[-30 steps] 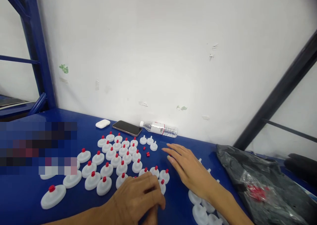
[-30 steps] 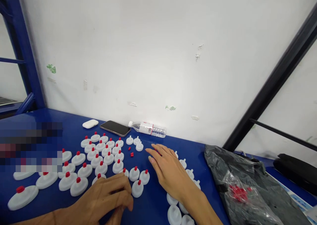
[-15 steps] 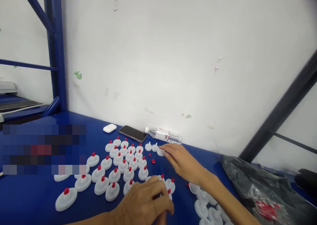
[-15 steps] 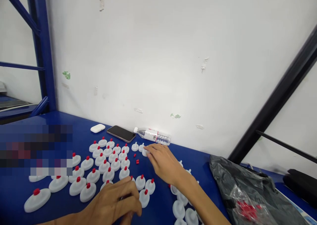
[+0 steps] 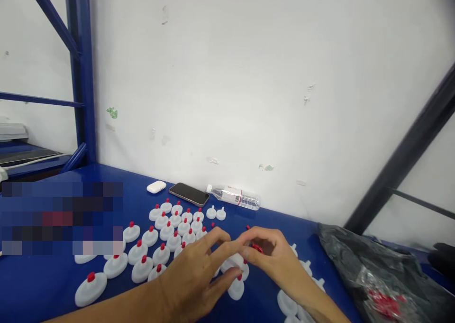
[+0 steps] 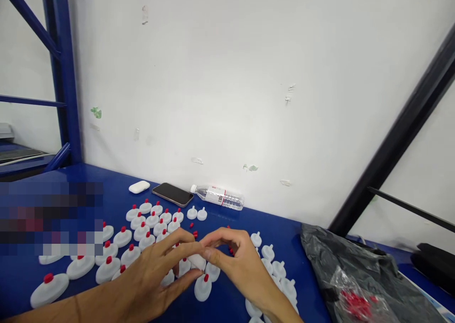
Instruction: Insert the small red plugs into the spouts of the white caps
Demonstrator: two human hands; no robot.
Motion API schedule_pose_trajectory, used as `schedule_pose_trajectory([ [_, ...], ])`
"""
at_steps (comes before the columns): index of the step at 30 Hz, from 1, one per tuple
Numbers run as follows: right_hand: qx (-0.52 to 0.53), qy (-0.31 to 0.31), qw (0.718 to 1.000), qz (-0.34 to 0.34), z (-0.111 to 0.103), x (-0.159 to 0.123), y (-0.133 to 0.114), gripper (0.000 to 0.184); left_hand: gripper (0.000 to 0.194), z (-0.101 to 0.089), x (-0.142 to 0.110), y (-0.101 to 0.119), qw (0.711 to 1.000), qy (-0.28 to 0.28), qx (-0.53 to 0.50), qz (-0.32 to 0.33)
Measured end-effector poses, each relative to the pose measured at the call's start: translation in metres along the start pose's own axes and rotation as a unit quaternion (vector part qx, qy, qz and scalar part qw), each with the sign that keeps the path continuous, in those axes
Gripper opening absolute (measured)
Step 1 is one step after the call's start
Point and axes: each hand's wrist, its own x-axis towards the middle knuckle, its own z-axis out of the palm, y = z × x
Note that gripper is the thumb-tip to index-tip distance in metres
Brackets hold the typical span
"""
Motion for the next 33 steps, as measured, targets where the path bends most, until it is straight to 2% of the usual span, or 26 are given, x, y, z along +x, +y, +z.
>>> schedule_pose_trajectory([
  [3,-0.028,-0.008,1.000,0.001,-0.011,0.000,-0.005,0.024,0.043,-0.002,0.001,0.003,1.000,0.013,-0.014,-0.003],
  [5,-0.140,0.004,0.990,-0.001,-0.024,0.001,-0.004,0.022,0.044,-0.003,0.001,0.004,0.999,0.034,-0.002,-0.009],
  [6,-0.225,0.012,0.974,-0.009,-0.031,0.002,-0.002,0.018,0.044,-0.003,0.001,0.005,0.999,0.033,0.006,-0.014],
  [8,-0.404,0.032,0.914,-0.037,-0.044,0.004,0.005,0.013,0.043,-0.004,0.000,0.004,1.000,0.004,0.014,-0.019],
  [10,-0.483,0.011,0.875,-0.032,-0.054,0.006,0.012,0.013,0.046,-0.005,-0.003,0.005,0.999,-0.044,0.011,-0.013],
  [13,-0.476,-0.043,0.878,-0.004,-0.063,0.007,0.020,0.010,0.050,-0.004,-0.007,0.006,0.995,-0.100,-0.002,0.014],
  [15,-0.477,-0.054,0.877,-0.001,-0.065,0.006,0.021,0.007,0.050,-0.004,-0.008,0.008,0.993,-0.111,-0.016,0.028],
  [18,-0.486,-0.059,0.872,-0.001,-0.065,0.005,0.020,0.005,0.048,-0.003,-0.008,0.010,0.994,-0.090,-0.038,0.039],
  [21,-0.474,-0.070,0.878,-0.010,-0.065,0.005,0.017,0.007,0.046,-0.003,-0.007,0.011,0.995,-0.083,-0.047,0.031],
  [25,-0.468,-0.074,0.881,-0.011,-0.065,0.006,0.020,0.008,0.045,-0.004,-0.007,0.012,0.994,-0.104,-0.036,-0.001],
  [31,-0.476,-0.079,0.876,0.010,-0.063,0.006,0.030,0.011,0.043,-0.003,-0.007,0.010,0.997,-0.077,0.003,-0.002],
  [33,-0.450,-0.068,0.891,0.008,-0.061,0.004,0.024,0.010,0.041,-0.003,-0.008,0.010,0.998,-0.065,0.016,-0.008],
])
